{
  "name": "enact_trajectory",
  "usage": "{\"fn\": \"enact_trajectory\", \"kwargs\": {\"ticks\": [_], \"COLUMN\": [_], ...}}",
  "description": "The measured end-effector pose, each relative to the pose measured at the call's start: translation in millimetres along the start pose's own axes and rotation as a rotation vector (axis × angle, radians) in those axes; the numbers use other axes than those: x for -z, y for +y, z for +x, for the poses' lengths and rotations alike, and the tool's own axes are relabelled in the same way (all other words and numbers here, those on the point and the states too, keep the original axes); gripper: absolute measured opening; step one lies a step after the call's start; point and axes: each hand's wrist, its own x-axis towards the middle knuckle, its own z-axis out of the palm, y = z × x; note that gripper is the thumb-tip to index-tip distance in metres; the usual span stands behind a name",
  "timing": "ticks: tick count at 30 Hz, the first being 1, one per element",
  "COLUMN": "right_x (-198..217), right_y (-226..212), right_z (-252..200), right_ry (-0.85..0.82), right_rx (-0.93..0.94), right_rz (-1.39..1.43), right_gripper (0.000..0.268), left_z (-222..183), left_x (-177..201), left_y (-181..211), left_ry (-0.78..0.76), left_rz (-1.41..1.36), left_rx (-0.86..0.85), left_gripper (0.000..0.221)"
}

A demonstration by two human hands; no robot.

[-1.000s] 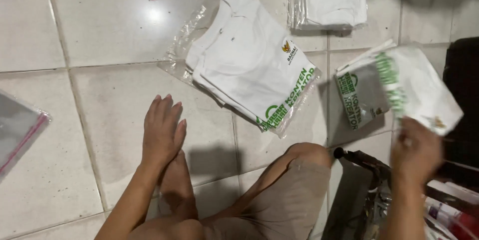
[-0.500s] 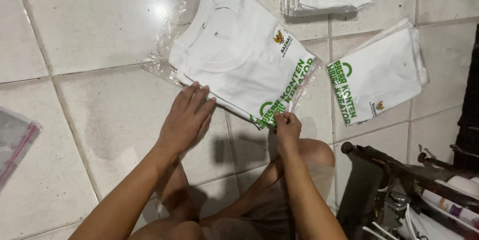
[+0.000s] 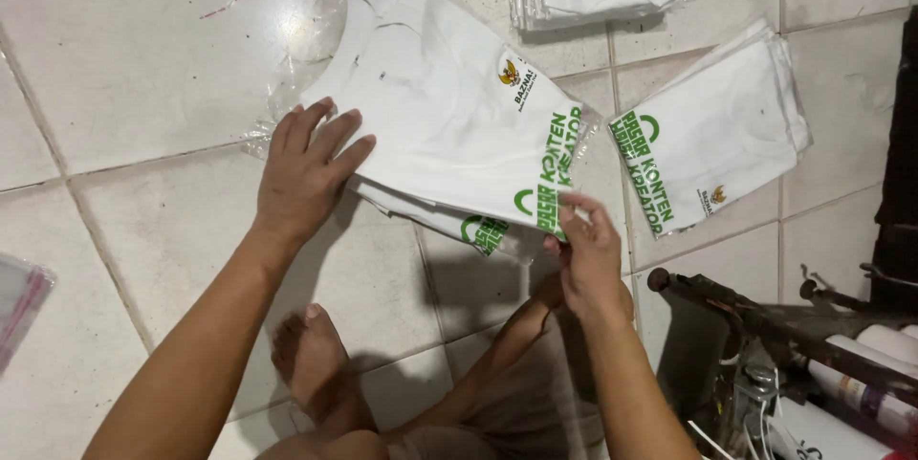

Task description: Folding white t-shirts and sealing them inside clear plastic adhesive bags on a tiled floor.

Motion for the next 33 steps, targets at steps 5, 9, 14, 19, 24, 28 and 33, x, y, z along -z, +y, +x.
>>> {"fn": "enact_trajectory", "kwargs": {"ticks": [5,9,14,19,24,28,33], "right_x": [32.2,64.8,54.7,58.2,37.7,-49.3,-97.0], "right_y": [63.3,83.0,55.0,47.7,51.7,-17.9,-29.2], "right_z": [-40.1,-61.4,-7.7,78.4,119.2,83.2,120.6], "right_ry": [-0.009,-0.173,-0.192,-0.061,-0.086,-0.180,-0.497], "right_rx": [-0.214,-0.523,-0.105,0.103,0.328,0.589,0.242], "right_rz": [-0.064,-0.122,-0.490,-0.689,-1.245,-1.015,-1.108], "right_gripper": [0.026,0.033,0.036,0.035,0.032,0.056,0.078], "left_z": [14.7,-6.4,21.7,86.2,100.5,113.0,109.6], "left_x": [73.9,100.5,60.8,21.2,-12.5,-14.5,-15.9], "left_y": [13.0,20.9,28.0,30.8,39.3,44.0,48.0], "left_ry": [-0.054,-0.303,-0.324,-0.425,-0.367,-0.402,-0.301], "left_rz": [-0.083,-0.357,-0.531,-0.583,-0.461,-0.438,-0.453], "left_rx": [-0.237,-0.306,0.065,0.497,0.626,0.553,0.586], "left_gripper": [0.020,0.024,0.020,0.026,0.030,0.028,0.028]}}
